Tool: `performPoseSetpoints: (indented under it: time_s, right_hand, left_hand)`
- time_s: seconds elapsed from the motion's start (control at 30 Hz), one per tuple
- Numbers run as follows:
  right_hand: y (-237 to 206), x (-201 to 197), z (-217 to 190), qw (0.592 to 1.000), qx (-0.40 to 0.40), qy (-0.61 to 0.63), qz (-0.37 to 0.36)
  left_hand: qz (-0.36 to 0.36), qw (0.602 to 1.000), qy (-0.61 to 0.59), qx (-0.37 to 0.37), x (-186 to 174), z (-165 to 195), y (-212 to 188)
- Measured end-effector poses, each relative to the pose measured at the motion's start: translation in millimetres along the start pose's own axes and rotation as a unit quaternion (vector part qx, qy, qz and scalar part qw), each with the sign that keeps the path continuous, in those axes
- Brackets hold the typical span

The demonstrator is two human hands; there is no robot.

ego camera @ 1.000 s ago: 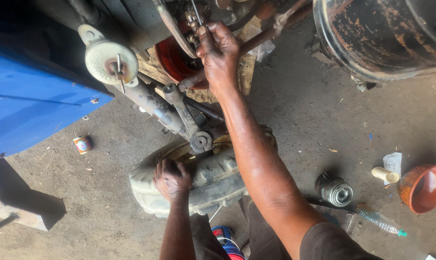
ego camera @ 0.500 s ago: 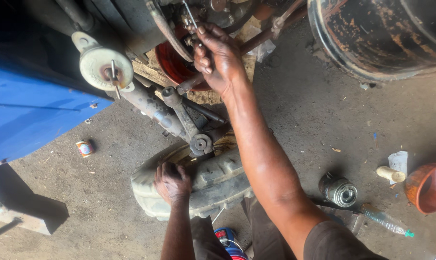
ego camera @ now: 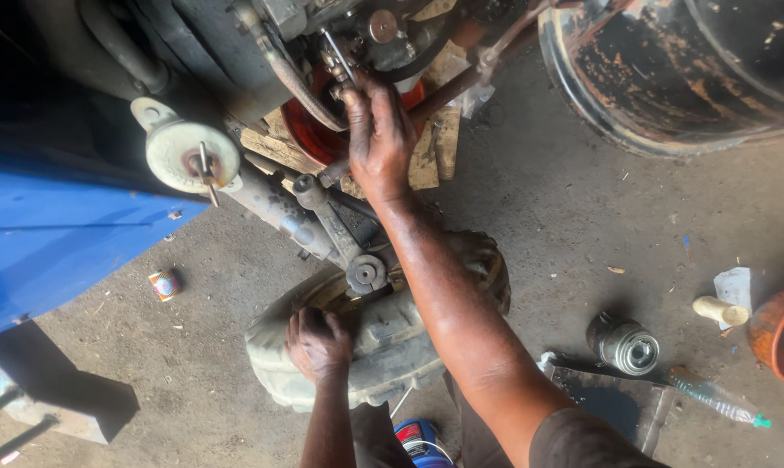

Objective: The person works on a tractor engine, using a wrench to loosen and tighten bolts on the engine block. They also use their hands to adjust components and wipe away oil.

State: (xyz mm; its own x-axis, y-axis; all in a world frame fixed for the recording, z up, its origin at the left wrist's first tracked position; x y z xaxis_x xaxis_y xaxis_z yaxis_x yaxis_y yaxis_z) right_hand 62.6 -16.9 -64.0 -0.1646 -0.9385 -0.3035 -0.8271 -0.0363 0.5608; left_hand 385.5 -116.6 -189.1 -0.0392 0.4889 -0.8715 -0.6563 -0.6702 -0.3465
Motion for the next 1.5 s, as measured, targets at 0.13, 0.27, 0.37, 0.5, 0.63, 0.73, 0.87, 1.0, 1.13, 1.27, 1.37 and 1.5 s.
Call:
performPoseSetpoints:
  time_s: [0.13, 0.27, 0.37, 0.5, 0.63, 0.73, 0.87, 1.0, 1.13, 1.27, 1.37, 1.5]
  right_hand:
    - [-0.3, 7.0, 11.5, 0.999, 0.038, -0.001, -0.003]
    - [-2.1, 13.2, 30.9, 0.962, 0.204, 0.171, 0.063]
    - [-14.2, 23.9, 50.8, 0.832, 0.435, 0.339, 0.058]
    - [-10.8, 21.7, 43.0, 0.682, 0.571, 0.455, -0.052]
    - [-5.2, 17.9, 22.6, 0.671, 0.56, 0.483, -0.045]
    - [-11.8, 13.1, 16.9, 0.655, 0.548, 0.52, 0.002]
    - [-16.4, 19.9, 33.9, 0.638, 0.544, 0.544, -0.01]
    - [-16.3, 41.6, 47.5, 0.583, 0.551, 0.597, -0.022]
    - [-26.9, 31.0, 45.5, 0.591, 0.595, 0.544, 0.026]
    - [-21.7, 17.6, 32.7, 0.609, 0.587, 0.533, 0.011]
    - [-17.1, 21.1, 34.9, 0.59, 0.6, 0.54, 0.026]
    - [-21.1, 9.2, 39.7, 0.624, 0.602, 0.497, 0.038]
  left_hand:
    - [0.009, 1.0, 0.001, 0.006, -2.6, 1.0, -0.5]
    - [0.034, 0.999, -0.005, 0.025, -3.5, 2.3, -2.4]
    - [0.069, 0.997, -0.009, 0.041, -7.2, 2.6, -2.5]
    - [0.011, 1.0, -0.006, 0.01, 1.0, -2.6, 0.8]
    - [-0.004, 1.0, 0.001, 0.0, 1.6, -1.3, 3.0]
    - [0.007, 1.0, 0.0, 0.003, 1.3, -1.1, 3.8]
    - [0.01, 1.0, 0.005, 0.016, 6.2, -2.9, 3.9]
    - [0.041, 0.998, -0.023, 0.036, 5.3, -3.0, 0.8]
    - [0.035, 0.998, -0.016, 0.044, 7.0, -1.5, 2.1]
    - [0.036, 0.998, -0.006, 0.053, 6.6, -0.6, 3.6]
    - [0.035, 0.998, -0.007, 0.048, 8.6, -4.1, 3.8]
    - [0.033, 0.998, -0.011, 0.05, 16.9, -11.3, 3.1]
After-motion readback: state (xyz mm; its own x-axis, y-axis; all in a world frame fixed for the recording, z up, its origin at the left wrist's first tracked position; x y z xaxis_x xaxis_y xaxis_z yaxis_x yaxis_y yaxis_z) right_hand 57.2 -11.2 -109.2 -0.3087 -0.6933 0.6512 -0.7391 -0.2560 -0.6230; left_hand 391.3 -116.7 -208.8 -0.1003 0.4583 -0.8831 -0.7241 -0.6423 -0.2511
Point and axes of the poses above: each hand's wrist, its own y-axis towards the middle knuckle, its own x-axis out of the palm, z = x × y, the point moved 8 cm from there along y, towards the middle knuckle, and after that the axes turned 2 degrees about -z, right-handed, at the moved point
